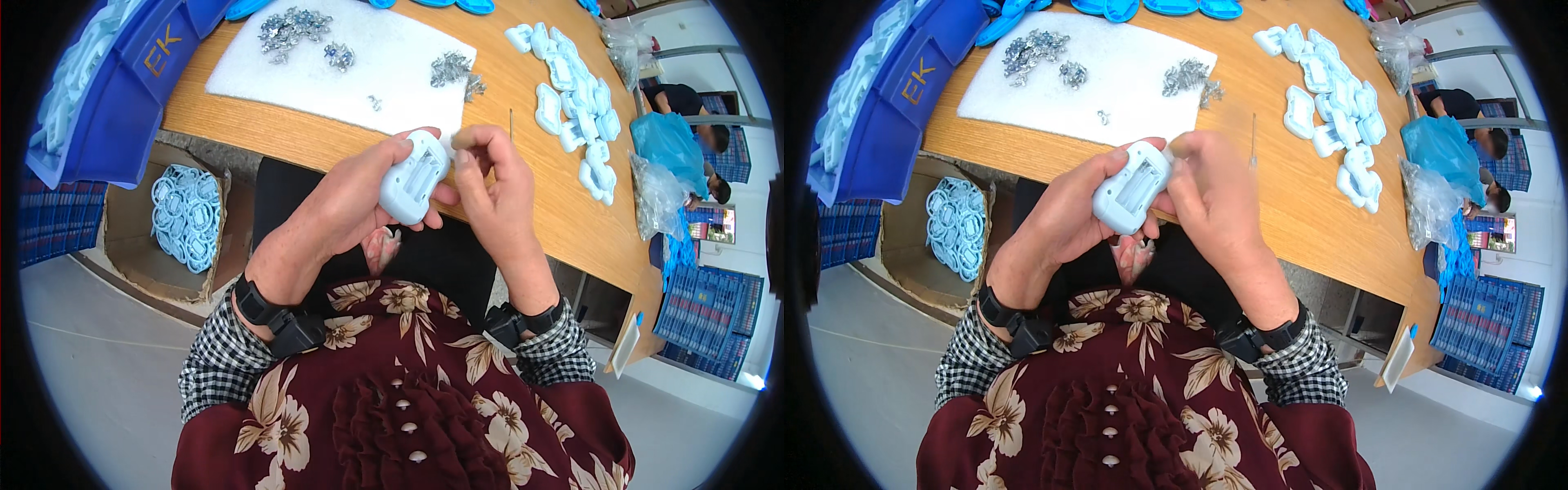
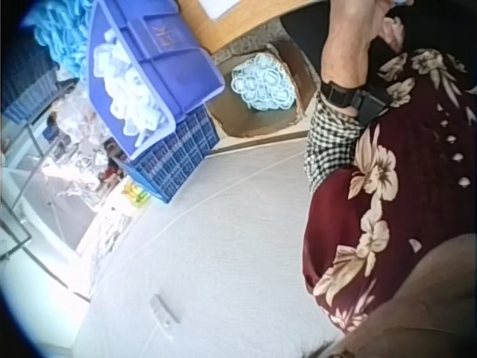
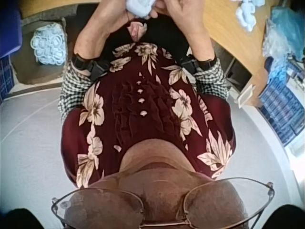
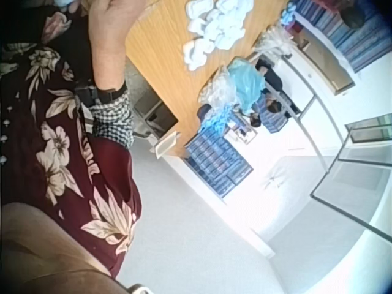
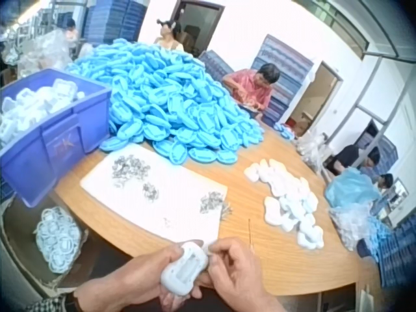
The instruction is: Assemble small mechanical or electronic plastic housings by inserting metal component pins manually.
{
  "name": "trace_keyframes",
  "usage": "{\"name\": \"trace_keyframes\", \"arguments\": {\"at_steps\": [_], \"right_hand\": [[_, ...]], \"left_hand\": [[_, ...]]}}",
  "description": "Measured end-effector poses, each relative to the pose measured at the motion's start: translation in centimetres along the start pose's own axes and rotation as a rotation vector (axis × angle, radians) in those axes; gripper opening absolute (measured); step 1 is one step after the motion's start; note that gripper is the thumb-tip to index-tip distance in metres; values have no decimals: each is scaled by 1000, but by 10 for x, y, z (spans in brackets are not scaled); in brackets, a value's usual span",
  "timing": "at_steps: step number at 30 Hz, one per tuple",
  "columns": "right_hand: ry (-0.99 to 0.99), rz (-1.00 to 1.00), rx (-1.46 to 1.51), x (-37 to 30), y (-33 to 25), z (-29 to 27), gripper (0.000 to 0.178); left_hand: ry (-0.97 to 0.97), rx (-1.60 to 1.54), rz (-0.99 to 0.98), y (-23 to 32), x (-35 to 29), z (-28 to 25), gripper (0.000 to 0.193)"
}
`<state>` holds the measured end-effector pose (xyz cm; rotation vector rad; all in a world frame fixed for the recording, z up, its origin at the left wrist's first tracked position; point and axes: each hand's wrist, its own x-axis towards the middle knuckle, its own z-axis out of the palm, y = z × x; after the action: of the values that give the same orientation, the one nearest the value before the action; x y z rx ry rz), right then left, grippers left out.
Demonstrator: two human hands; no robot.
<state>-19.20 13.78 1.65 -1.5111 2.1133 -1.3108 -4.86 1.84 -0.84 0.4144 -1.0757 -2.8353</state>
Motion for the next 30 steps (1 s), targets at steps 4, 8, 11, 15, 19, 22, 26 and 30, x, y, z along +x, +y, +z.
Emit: {"name": "trace_keyframes", "arguments": {"at_steps": [4, 8, 11, 15, 19, 22, 26, 30], "right_hand": [[-187, 433, 421, 5, -2, -8, 23], [-240, 551, 396, 11, -14, -18, 21], [-256, 558, 407, 10, -16, -18, 21], [-261, 540, 432, 6, -16, -17, 25], [-244, 464, 596, -1, -7, -22, 24], [-268, 211, 563, -6, -22, -20, 25], [-276, -169, -106, -1, -31, -18, 27], [-363, -319, -224, 5, -27, -19, 24]], "left_hand": [[-13, 62, -9, 4, -5, 2, 52], [153, 537, 213, 2, -4, -1, 44], [171, 622, 181, 5, -7, 0, 40], [192, 898, 153, 12, -10, 10, 40], [178, 961, 278, 11, -13, 8, 40], [61, 364, 149, 5, -16, -2, 38], [-118, 142, 49, 1, -23, -9, 31], [-197, -66, -151, 3, -29, -21, 26]]}}
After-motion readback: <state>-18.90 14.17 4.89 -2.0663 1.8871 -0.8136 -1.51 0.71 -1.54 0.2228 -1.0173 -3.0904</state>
